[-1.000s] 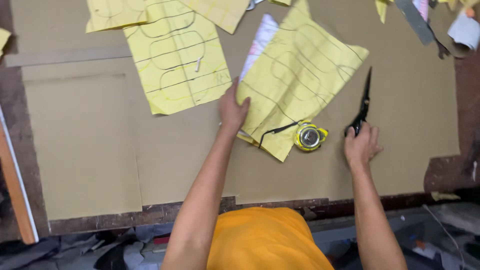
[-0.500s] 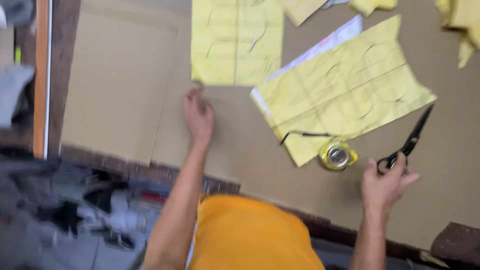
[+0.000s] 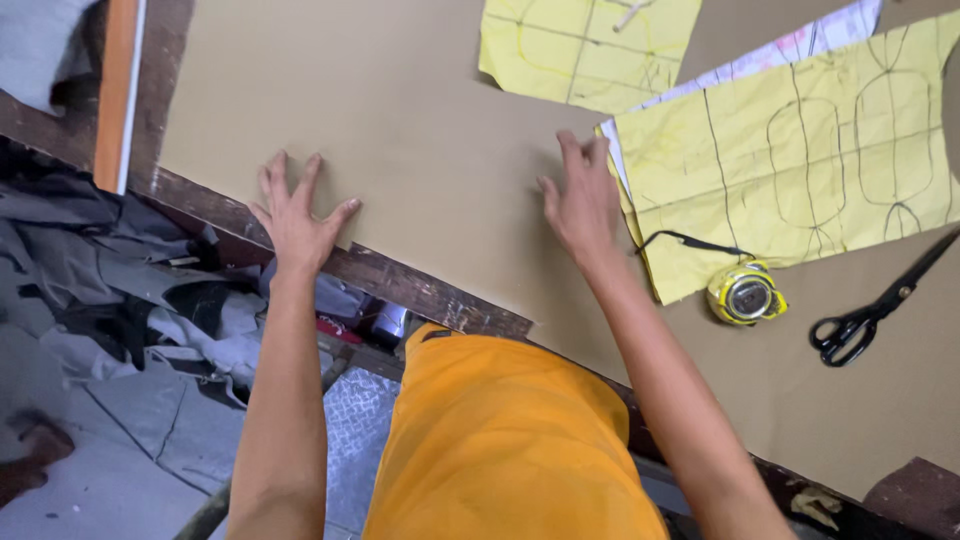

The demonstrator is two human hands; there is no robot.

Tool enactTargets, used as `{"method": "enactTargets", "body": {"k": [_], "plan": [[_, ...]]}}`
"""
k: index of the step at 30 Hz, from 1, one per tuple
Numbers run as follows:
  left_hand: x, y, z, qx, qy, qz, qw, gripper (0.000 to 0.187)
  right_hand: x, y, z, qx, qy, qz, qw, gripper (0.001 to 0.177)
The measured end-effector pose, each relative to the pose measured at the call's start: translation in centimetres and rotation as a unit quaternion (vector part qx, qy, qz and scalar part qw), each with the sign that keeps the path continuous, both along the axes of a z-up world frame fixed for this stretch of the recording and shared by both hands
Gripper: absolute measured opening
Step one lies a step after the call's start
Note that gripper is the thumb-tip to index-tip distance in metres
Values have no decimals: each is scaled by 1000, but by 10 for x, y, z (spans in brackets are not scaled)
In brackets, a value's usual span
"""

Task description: The person aligns a yellow paper template with drawn outlines onto a brown cardboard sheet, secures it with a wrench and a metal ruler, then uses scissors to cut the cardboard along the template edges. After cutting, the person removes the tools and lifts the cut cardboard piece.

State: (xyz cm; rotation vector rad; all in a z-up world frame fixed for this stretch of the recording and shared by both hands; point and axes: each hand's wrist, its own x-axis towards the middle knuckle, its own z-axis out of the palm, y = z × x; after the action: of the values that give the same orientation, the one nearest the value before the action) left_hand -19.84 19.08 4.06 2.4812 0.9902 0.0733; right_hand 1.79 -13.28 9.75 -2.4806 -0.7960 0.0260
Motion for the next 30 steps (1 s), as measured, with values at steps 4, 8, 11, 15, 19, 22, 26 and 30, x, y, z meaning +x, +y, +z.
{"method": "enactTargets", "body": {"k": [4, 8, 11, 15, 19, 22, 26, 30], "plan": [[-11, 31, 2, 3, -69, -3, 998, 66, 28, 63, -36, -37, -2, -4, 999, 60], [-3, 77, -4, 6, -142, -22, 990, 59, 50, 98, -58, -117, -51, -35, 991, 27], [-13, 88, -5, -55, -185, -5, 981, 55, 44, 109, -66, -162, -76, -62, 982, 7], [-8, 100, 1, -109, -226, -40, 967, 51, 51, 139, -71, -36, -90, -72, 993, 38], [2, 101, 9, -175, -249, -84, 949, 47, 61, 157, -71, -121, -115, -85, 982, 15], [5, 108, 22, -207, -286, -156, 923, 48, 53, 177, -71, -123, -110, -119, 979, 6], [35, 114, 31, -263, -269, -188, 907, 46, 50, 199, -64, -79, -84, -141, 983, 48], [44, 101, 22, -308, -279, -203, 887, 45, 27, 197, -59, -75, -125, -147, 978, 17]]}}
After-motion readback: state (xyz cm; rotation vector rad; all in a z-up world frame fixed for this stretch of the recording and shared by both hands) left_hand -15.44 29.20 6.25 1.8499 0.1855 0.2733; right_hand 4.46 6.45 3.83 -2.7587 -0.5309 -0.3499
